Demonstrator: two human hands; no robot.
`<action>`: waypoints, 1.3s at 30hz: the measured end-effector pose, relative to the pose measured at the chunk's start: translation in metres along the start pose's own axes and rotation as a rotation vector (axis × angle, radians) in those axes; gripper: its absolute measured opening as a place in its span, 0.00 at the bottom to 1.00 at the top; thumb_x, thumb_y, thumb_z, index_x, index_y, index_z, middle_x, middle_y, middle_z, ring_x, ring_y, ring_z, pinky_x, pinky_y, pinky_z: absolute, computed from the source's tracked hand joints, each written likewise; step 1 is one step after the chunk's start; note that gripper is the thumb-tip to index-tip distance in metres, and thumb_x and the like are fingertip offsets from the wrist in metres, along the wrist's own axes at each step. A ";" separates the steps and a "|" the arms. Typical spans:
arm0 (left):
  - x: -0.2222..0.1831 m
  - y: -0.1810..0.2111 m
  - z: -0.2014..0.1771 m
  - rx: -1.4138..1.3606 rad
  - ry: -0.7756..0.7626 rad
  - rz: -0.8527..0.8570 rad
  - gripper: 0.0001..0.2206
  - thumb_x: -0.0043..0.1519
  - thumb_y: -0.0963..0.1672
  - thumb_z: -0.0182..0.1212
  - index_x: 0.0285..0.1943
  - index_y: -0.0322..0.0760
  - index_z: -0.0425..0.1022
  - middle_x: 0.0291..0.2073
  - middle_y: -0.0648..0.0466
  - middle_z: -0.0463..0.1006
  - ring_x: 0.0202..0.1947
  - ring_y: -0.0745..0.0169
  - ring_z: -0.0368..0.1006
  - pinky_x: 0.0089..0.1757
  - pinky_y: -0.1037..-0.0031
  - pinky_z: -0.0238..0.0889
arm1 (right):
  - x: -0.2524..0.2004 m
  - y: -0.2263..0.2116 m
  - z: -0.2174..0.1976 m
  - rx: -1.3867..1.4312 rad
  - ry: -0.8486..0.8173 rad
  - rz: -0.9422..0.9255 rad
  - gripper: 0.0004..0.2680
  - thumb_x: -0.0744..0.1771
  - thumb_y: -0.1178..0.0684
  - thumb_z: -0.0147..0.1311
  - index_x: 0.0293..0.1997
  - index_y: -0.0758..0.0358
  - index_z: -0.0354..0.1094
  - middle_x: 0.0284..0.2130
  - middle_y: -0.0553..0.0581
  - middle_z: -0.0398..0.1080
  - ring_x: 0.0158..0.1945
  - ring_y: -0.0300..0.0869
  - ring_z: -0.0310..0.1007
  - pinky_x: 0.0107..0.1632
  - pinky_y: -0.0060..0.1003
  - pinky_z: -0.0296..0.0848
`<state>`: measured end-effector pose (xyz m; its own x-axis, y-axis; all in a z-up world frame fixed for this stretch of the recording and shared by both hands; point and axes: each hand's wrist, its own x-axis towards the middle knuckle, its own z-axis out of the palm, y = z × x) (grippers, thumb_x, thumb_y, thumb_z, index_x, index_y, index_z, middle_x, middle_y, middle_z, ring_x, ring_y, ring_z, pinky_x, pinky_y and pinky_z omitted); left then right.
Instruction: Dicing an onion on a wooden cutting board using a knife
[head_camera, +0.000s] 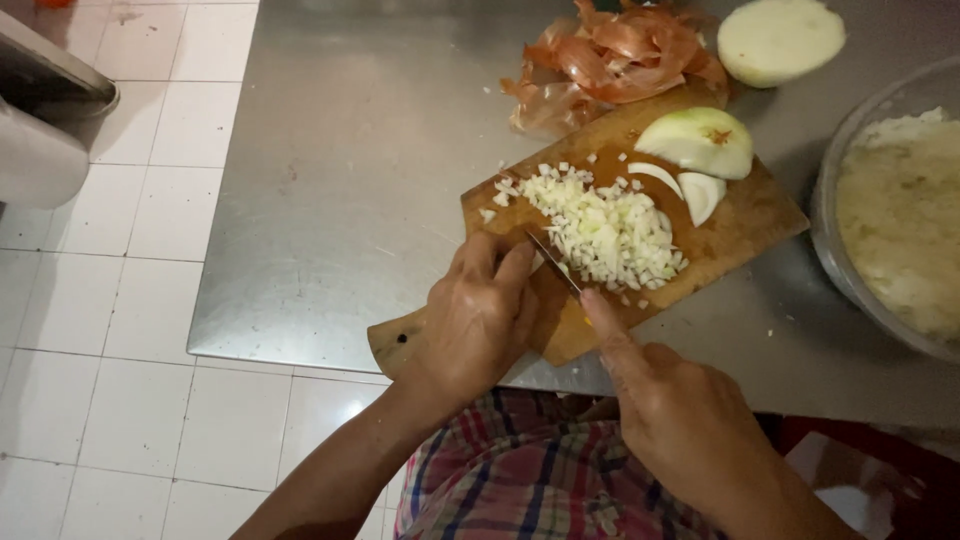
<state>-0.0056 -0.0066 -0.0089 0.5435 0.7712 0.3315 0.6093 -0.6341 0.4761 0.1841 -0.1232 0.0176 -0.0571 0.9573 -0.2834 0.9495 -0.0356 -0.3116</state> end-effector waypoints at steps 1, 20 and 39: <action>0.001 0.002 -0.002 -0.002 -0.003 -0.001 0.10 0.63 0.39 0.56 0.53 0.33 0.69 0.40 0.43 0.66 0.40 0.33 0.71 0.25 0.48 0.66 | -0.003 0.002 0.007 0.001 -0.003 0.002 0.32 0.65 0.55 0.45 0.82 0.42 0.38 0.29 0.56 0.76 0.28 0.61 0.77 0.32 0.59 0.72; 0.003 0.003 -0.001 -0.063 0.065 0.077 0.11 0.63 0.37 0.56 0.53 0.30 0.70 0.43 0.43 0.71 0.40 0.38 0.69 0.32 0.52 0.67 | -0.001 0.004 0.013 -0.171 -0.042 -0.032 0.35 0.65 0.55 0.49 0.83 0.45 0.32 0.24 0.53 0.71 0.17 0.52 0.71 0.23 0.50 0.71; 0.002 0.001 0.003 -0.098 0.174 0.127 0.09 0.62 0.36 0.59 0.51 0.31 0.74 0.45 0.46 0.76 0.42 0.48 0.74 0.41 0.63 0.72 | 0.022 -0.016 0.002 -0.115 -0.059 -0.050 0.37 0.62 0.62 0.47 0.83 0.52 0.34 0.16 0.56 0.72 0.18 0.54 0.72 0.23 0.51 0.70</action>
<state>-0.0017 -0.0058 -0.0103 0.4998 0.6889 0.5250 0.4784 -0.7249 0.4956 0.1668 -0.1021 0.0148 -0.1204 0.9382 -0.3244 0.9739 0.0483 -0.2219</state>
